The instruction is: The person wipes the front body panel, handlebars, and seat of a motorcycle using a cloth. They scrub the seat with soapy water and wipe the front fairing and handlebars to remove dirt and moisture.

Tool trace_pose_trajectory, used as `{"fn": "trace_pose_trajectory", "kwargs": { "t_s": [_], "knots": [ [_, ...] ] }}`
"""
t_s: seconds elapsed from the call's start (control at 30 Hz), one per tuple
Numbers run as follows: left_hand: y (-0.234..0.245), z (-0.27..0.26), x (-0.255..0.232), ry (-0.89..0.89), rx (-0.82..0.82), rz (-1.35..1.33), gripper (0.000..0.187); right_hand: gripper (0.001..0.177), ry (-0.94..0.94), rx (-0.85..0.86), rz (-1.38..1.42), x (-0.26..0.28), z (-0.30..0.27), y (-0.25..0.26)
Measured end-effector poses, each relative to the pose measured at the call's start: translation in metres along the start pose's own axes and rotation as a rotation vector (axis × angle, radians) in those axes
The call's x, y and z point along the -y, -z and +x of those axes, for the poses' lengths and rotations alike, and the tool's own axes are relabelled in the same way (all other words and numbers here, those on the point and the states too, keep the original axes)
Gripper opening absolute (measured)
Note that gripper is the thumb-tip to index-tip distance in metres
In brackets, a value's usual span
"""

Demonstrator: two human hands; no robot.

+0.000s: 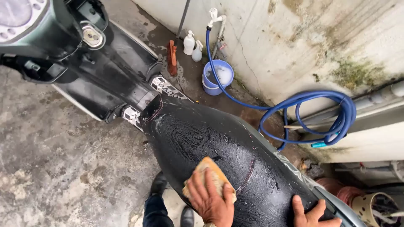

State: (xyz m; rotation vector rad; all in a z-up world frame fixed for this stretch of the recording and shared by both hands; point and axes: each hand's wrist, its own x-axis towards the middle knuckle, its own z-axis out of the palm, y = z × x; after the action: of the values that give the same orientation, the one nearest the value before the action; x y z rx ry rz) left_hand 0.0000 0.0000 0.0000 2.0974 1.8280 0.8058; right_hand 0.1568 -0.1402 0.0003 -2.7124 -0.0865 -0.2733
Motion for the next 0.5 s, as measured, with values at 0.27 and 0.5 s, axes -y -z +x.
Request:
{"fn": "trace_pose_trajectory", "kwargs": {
  "t_s": [0.27, 0.5],
  "knots": [
    [0.011, 0.098, 0.029, -0.166, 0.287, -0.114, 0.059, 0.075, 0.461, 0.002, -0.158, 0.040, -0.006, -0.041],
    [0.008, 0.126, 0.028, -0.284, 0.150, -0.138, 0.063, 0.080, 0.504, -0.128, -0.095, 0.117, -0.011, -0.093]
  ]
}}
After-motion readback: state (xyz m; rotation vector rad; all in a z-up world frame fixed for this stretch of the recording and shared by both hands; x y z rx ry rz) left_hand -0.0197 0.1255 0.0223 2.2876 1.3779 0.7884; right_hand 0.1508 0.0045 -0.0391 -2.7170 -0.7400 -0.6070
